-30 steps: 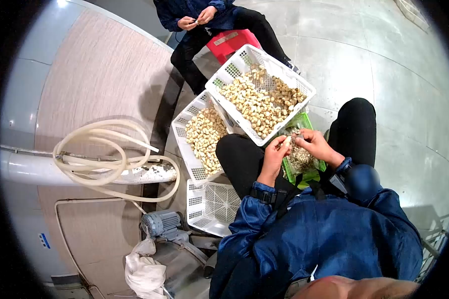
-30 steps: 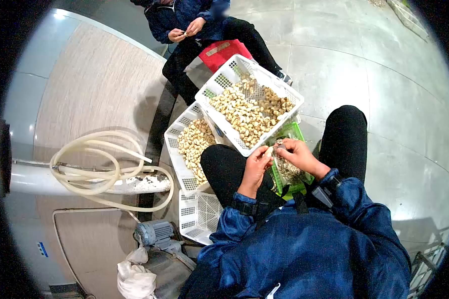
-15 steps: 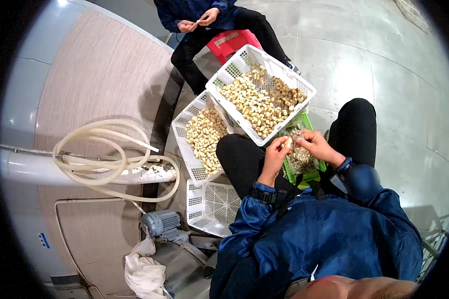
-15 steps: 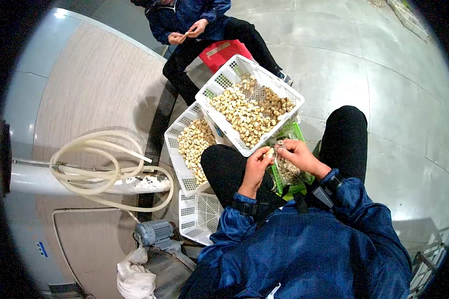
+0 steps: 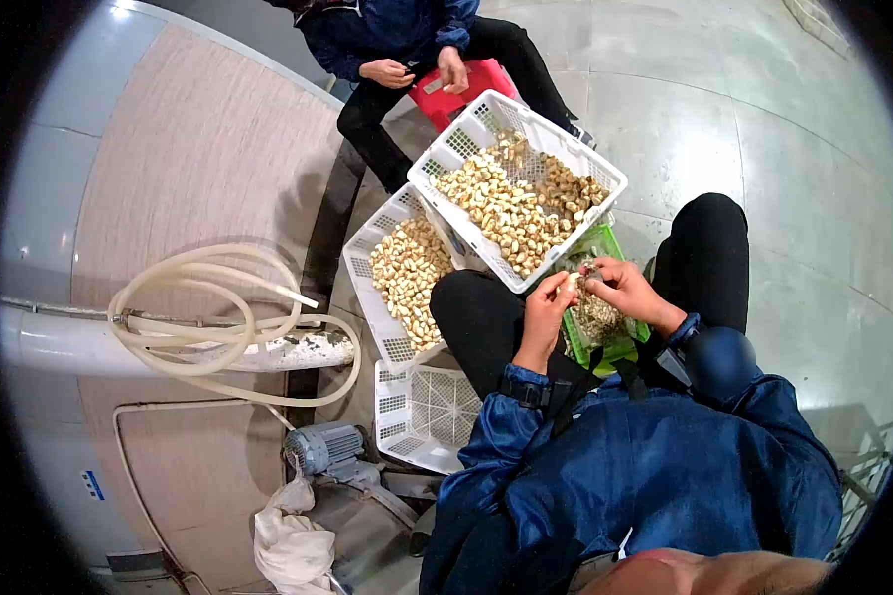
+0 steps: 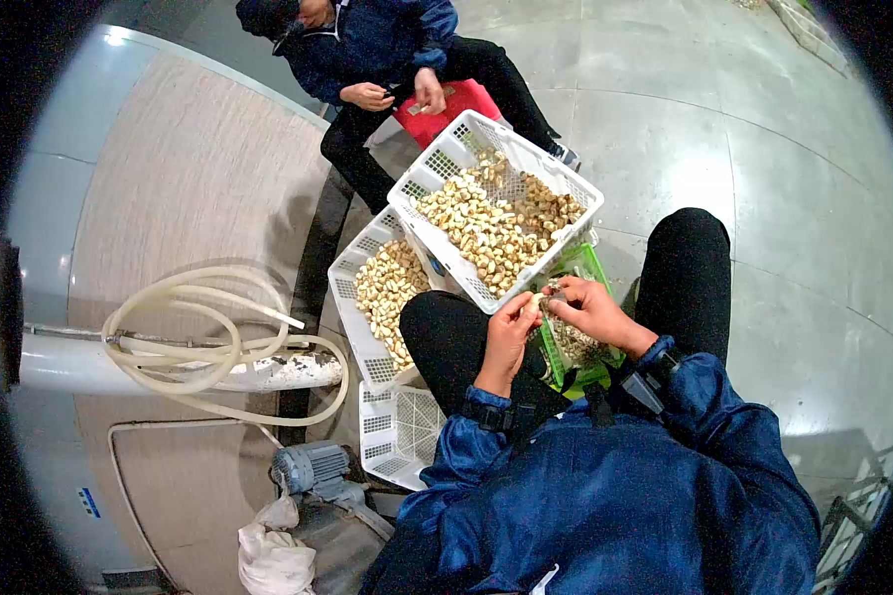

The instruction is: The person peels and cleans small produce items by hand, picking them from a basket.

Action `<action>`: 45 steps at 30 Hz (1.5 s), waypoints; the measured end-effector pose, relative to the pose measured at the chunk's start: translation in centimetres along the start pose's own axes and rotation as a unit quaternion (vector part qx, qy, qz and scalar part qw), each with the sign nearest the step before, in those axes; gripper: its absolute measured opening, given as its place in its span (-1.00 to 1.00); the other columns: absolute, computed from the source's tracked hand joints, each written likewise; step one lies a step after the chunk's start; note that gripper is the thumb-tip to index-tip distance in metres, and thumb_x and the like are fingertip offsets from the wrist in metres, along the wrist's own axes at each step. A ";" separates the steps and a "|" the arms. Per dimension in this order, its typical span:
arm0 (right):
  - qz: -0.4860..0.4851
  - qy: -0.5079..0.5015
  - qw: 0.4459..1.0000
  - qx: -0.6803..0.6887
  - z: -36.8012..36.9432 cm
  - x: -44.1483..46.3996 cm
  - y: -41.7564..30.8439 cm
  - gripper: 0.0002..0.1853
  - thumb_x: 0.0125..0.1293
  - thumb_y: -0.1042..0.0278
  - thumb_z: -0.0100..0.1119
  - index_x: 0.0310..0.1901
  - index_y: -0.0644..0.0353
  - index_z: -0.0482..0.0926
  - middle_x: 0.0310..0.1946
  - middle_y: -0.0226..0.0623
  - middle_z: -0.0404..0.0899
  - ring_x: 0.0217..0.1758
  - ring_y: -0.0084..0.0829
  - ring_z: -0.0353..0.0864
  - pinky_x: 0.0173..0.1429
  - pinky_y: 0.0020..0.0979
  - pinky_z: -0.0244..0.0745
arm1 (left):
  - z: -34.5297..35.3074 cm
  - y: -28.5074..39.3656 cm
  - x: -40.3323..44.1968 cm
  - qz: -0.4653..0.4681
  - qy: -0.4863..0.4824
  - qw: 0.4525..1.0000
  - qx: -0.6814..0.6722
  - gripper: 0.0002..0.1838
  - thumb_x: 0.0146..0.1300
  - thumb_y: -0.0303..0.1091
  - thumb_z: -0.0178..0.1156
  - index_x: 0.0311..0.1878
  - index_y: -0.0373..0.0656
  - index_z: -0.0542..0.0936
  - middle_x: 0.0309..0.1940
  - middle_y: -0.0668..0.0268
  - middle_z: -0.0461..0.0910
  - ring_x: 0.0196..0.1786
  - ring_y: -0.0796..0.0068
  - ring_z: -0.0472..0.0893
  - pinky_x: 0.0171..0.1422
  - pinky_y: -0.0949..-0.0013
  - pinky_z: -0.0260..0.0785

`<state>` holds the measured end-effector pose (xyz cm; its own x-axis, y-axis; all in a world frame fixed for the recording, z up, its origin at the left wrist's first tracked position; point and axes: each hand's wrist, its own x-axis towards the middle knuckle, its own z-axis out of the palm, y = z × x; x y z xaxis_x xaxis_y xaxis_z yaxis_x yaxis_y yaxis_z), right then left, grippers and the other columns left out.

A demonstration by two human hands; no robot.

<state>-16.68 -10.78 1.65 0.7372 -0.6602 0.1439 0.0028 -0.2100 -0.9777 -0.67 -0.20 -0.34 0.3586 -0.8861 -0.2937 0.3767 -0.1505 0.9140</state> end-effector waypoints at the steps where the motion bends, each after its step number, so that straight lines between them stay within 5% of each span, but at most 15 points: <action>1: 0.001 -0.006 1.000 -0.014 -0.1 0.0 -0.5 -0.82 0.31 0.38 0.21 -0.36 0.31 0.66 -0.12 -0.14 0.66 -0.05 -0.32 0.62 -0.04 -0.33 0.48 | -0.1 -0.2 0.0 0.009 -0.002 1.000 0.021 -0.59 0.35 -0.38 0.24 0.18 -0.40 0.50 -0.20 0.30 0.63 -0.25 0.61 0.57 -0.12 0.51 0.46; 8: -0.010 0.002 0.999 -0.038 -0.2 0.1 -0.3 -0.81 0.31 0.38 0.19 -0.36 0.36 0.63 -0.28 -0.11 0.66 -0.16 -0.32 0.64 -0.15 -0.32 0.50 | -0.2 0.0 -0.1 -0.013 -0.018 0.999 0.031 -0.59 0.34 -0.37 0.25 0.17 -0.40 0.51 -0.27 0.33 0.60 -0.28 0.62 0.55 -0.14 0.52 0.44; 12: 0.110 -0.004 0.993 0.050 -0.2 -0.1 0.5 -0.79 0.36 0.40 0.15 -0.35 0.40 0.56 -0.36 -0.28 0.62 -0.28 -0.51 0.53 -0.22 -0.43 0.42 | 0.5 1.2 -0.5 -0.050 -0.009 0.999 -0.001 -0.59 0.35 -0.31 0.25 0.16 -0.37 0.51 -0.35 0.38 0.56 -0.32 0.64 0.53 -0.21 0.53 0.42; 16: -0.076 0.040 0.996 -0.002 0.7 0.2 0.6 -0.77 0.34 0.34 0.19 -0.37 0.37 0.59 -0.50 -0.30 0.55 -0.40 -0.46 0.49 -0.30 -0.38 0.38 | 0.4 0.8 -0.3 -0.037 -0.015 0.999 -0.013 -0.64 0.38 -0.26 0.22 0.11 -0.31 0.53 -0.34 0.39 0.56 -0.34 0.67 0.51 -0.25 0.54 0.39; 20: 0.067 -0.006 0.998 0.017 0.0 0.0 0.0 -0.74 0.38 0.32 0.15 -0.38 0.36 0.59 -0.50 -0.32 0.56 -0.44 -0.53 0.46 -0.34 -0.41 0.36 | 0.1 1.2 -0.5 -0.062 -0.029 0.998 -0.005 -0.67 0.43 -0.20 0.15 0.07 -0.26 0.54 -0.32 0.39 0.58 -0.36 0.70 0.50 -0.29 0.55 0.37; 24: 0.111 0.015 0.989 0.101 0.2 -0.1 0.8 -0.71 0.37 0.32 0.15 -0.44 0.37 0.55 -0.46 -0.30 0.60 -0.37 -0.55 0.51 -0.30 -0.42 0.38 | 0.0 0.9 -0.4 -0.055 -0.032 0.998 -0.013 -0.66 0.46 -0.17 0.10 0.06 -0.27 0.54 -0.31 0.37 0.60 -0.40 0.68 0.51 -0.31 0.57 0.38; 28: -0.036 -0.001 0.999 -0.023 0.0 0.0 0.1 -0.74 0.32 0.38 0.19 -0.48 0.38 0.53 -0.31 -0.14 0.65 -0.12 -0.44 0.58 -0.17 -0.32 0.46 | 0.0 0.7 -0.1 -0.018 -0.014 0.998 0.059 -0.66 0.47 -0.19 0.07 0.04 -0.30 0.55 -0.32 0.35 0.61 -0.41 0.66 0.53 -0.33 0.57 0.40; 31: -0.004 0.002 0.999 -0.035 0.0 0.2 -1.3 -0.75 0.33 0.37 0.17 -0.44 0.37 0.56 -0.35 -0.17 0.64 -0.21 -0.49 0.58 -0.20 -0.36 0.45 | 0.1 0.4 -0.1 0.003 -0.008 0.996 0.093 -0.68 0.47 -0.21 0.08 0.03 -0.30 0.55 -0.31 0.32 0.61 -0.40 0.66 0.55 -0.33 0.54 0.42; 32: 0.077 0.016 0.997 -0.014 -0.1 0.1 -2.1 -0.77 0.34 0.35 0.16 -0.39 0.36 0.60 -0.41 -0.22 0.62 -0.31 -0.55 0.57 -0.24 -0.41 0.44 | 0.1 0.3 -0.1 0.010 -0.006 0.994 0.104 -0.69 0.47 -0.22 0.08 0.02 -0.30 0.56 -0.31 0.32 0.62 -0.39 0.65 0.55 -0.33 0.53 0.43; 36: 0.082 -0.015 0.996 0.028 -0.4 0.1 -0.8 -0.78 0.34 0.34 0.17 -0.34 0.35 0.63 -0.41 -0.26 0.62 -0.36 -0.56 0.54 -0.26 -0.43 0.43 | 0.2 0.9 -0.2 -0.010 -0.008 0.996 0.086 -0.68 0.48 -0.21 0.07 0.02 -0.32 0.55 -0.33 0.33 0.61 -0.42 0.64 0.56 -0.36 0.52 0.43; 39: -0.086 0.003 0.995 -0.048 0.3 0.1 0.0 -0.77 0.33 0.35 0.17 -0.38 0.37 0.62 -0.39 -0.24 0.62 -0.37 -0.53 0.53 -0.26 -0.41 0.43 | 0.3 0.6 0.0 0.037 0.010 0.989 0.142 -0.69 0.49 -0.23 0.06 0.02 -0.31 0.56 -0.34 0.33 0.61 -0.45 0.64 0.55 -0.38 0.52 0.42; 42: 0.010 0.007 1.000 -0.022 0.1 0.0 -0.3 -0.76 0.32 0.36 0.18 -0.41 0.39 0.60 -0.37 -0.23 0.62 -0.37 -0.50 0.53 -0.26 -0.40 0.43 | 0.4 0.5 -0.2 0.044 -0.006 0.986 0.159 -0.69 0.50 -0.21 0.02 0.00 -0.29 0.56 -0.35 0.34 0.60 -0.48 0.66 0.51 -0.42 0.54 0.37; 45: 0.080 0.012 0.996 0.041 0.0 0.1 -0.3 -0.75 0.34 0.36 0.17 -0.43 0.39 0.58 -0.38 -0.25 0.61 -0.36 -0.51 0.52 -0.25 -0.41 0.42 | 0.0 0.7 -0.1 -0.043 -0.020 0.998 0.039 -0.67 0.53 -0.19 -0.03 0.00 -0.28 0.54 -0.39 0.35 0.58 -0.51 0.68 0.48 -0.46 0.56 0.32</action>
<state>-16.60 -10.73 1.99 0.7158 -0.6982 -0.0118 -0.0577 -0.0422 -0.9974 -0.48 -0.20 0.36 0.2922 -0.8854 -0.3615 0.3360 -0.2588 0.9056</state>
